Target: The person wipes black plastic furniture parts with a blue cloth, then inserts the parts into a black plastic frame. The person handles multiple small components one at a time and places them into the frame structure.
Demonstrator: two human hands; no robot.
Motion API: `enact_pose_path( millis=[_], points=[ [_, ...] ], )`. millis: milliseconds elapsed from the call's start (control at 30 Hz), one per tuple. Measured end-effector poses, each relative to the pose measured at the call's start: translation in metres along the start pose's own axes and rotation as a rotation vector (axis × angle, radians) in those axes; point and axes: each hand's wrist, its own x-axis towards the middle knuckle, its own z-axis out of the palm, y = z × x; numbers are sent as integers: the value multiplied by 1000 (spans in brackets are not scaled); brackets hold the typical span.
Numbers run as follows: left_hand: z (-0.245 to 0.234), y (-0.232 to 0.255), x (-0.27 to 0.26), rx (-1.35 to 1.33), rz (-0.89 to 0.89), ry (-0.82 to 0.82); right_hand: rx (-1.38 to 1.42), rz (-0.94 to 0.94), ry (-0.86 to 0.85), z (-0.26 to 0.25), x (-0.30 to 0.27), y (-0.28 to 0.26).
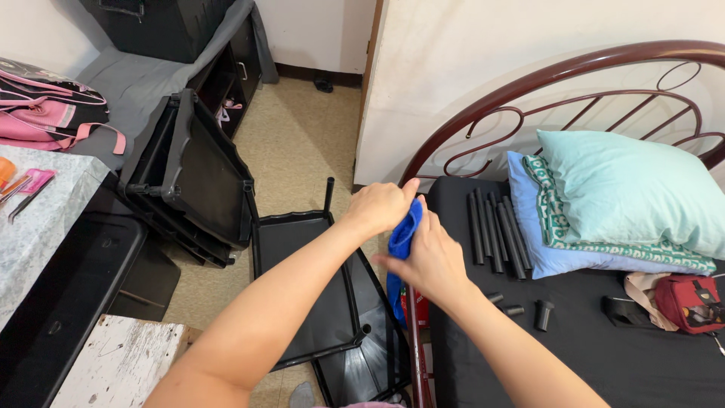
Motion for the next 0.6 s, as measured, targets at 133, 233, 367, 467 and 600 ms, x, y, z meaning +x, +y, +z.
enact_pose_path(
  millis=[133, 233, 367, 467, 600],
  points=[
    [-3, 15, -16, 144, 235, 80, 407, 406, -385, 9, 20, 26],
    [-13, 21, -25, 122, 518, 44, 1250, 373, -684, -2, 23, 65],
    [-18, 28, -24, 63, 611, 26, 1440, 500, -754, -1, 16, 81],
    [-11, 26, -16, 209, 379, 4, 915, 341, -443, 13, 17, 65],
    [10, 18, 2, 166, 23, -5, 68, 111, -94, 23, 9, 40]
  ],
)
